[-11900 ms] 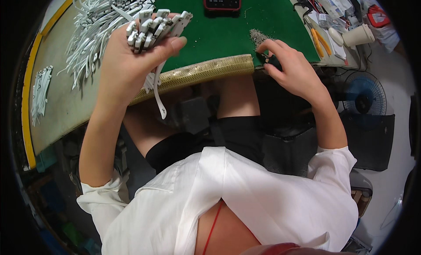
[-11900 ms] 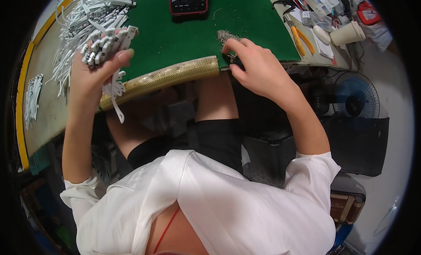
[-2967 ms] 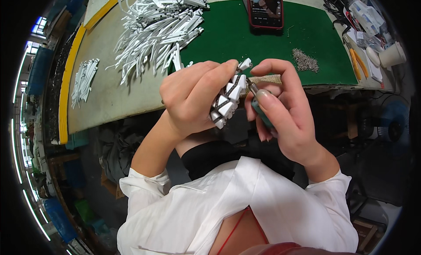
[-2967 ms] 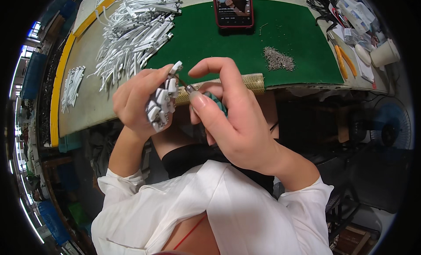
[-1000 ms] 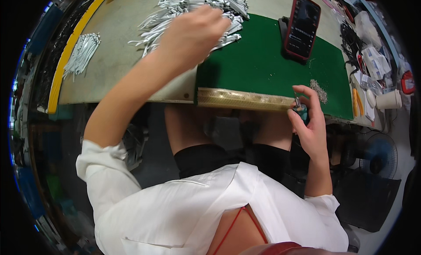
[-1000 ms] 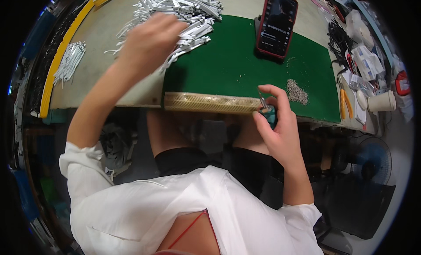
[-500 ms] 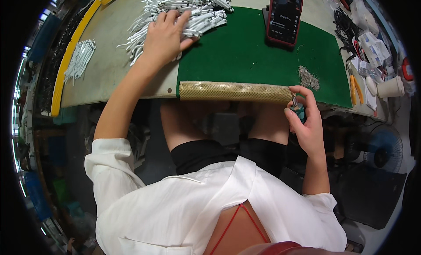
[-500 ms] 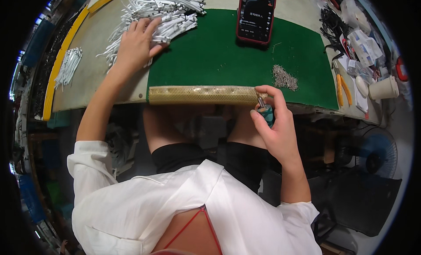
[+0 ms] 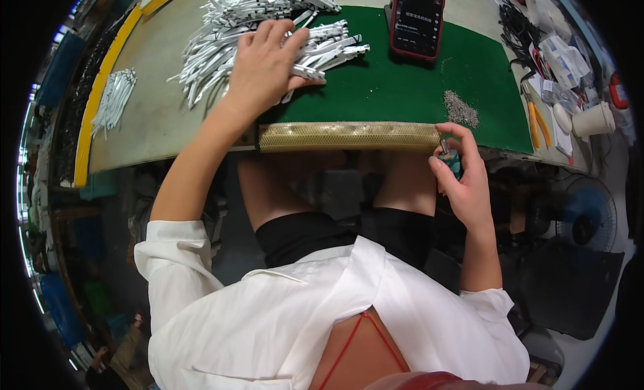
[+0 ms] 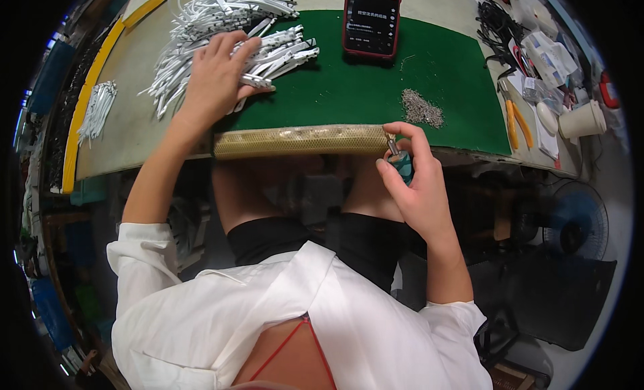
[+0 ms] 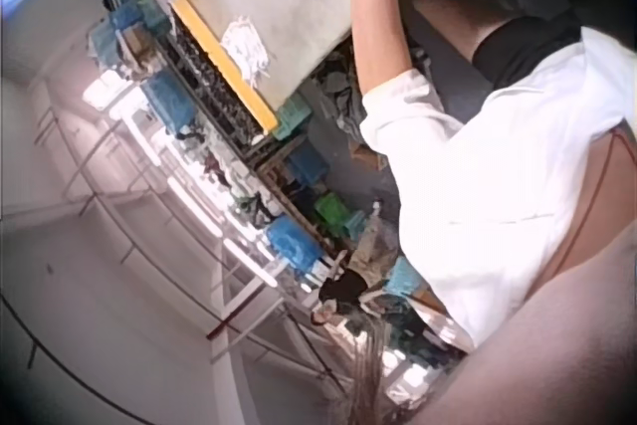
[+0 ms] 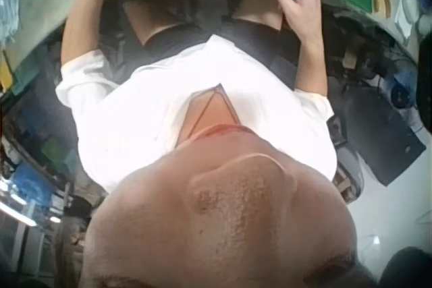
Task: The person repeatedly picks up white cables from a pile on a green workbench and uses a small tool to insert a metal pin into the end of each cable. The person then places the finished cable back on the pile. This process is repeated continuously throughout the video.
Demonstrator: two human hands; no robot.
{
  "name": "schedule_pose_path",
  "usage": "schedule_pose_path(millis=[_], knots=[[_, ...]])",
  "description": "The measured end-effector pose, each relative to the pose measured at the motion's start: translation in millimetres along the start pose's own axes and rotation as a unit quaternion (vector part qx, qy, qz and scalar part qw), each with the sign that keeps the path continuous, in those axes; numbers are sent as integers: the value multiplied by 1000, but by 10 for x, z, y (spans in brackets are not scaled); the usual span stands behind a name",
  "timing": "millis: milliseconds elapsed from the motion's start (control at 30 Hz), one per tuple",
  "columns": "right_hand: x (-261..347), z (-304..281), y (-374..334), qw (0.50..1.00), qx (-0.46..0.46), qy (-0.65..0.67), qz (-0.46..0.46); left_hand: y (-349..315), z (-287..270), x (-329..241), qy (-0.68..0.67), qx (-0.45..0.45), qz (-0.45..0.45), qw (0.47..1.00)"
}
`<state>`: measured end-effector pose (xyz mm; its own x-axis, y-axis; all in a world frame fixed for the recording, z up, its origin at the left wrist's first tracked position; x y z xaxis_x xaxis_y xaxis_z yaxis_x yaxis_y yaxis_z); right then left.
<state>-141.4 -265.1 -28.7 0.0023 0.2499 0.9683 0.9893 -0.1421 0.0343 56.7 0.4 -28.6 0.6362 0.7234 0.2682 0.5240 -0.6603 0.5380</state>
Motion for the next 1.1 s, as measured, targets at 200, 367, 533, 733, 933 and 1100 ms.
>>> schedule_pose_path(millis=[200, 367, 533, 733, 933, 1100], knots=[[29, -60, 32, 1000, -16, -4, -4, 163, -147, 58, -76, -7, 24, 997], [24, -71, 27, 1000, -24, -2, 1, 163, -125, 215, -151, 103, -10, 983], [82, -147, 51, 998, -60, -15, 10, 349, 7, 333, -222, 27, -47, 974], [213, -510, 279, 971, 5, -239, -16, 451, 148, 805, -371, -92, -51, 923], [176, -509, 368, 909, 106, -396, -71, 247, -222, 293, -510, -104, -79, 850], [149, -448, 448, 891, 104, -437, -57, -132, -439, -703, -604, 64, -173, 775]])
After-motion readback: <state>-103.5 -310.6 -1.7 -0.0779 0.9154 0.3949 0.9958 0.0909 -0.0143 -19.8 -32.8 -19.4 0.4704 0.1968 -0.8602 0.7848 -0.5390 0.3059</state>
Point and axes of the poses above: each hand's wrist, its own y-axis towards the middle knuckle, its own z-axis out of the palm, x = y × z, the point moved 3 cm from there along y, towards the middle knuckle, and after that the axes turned 8 degrees about y, right-handed, at the moved point
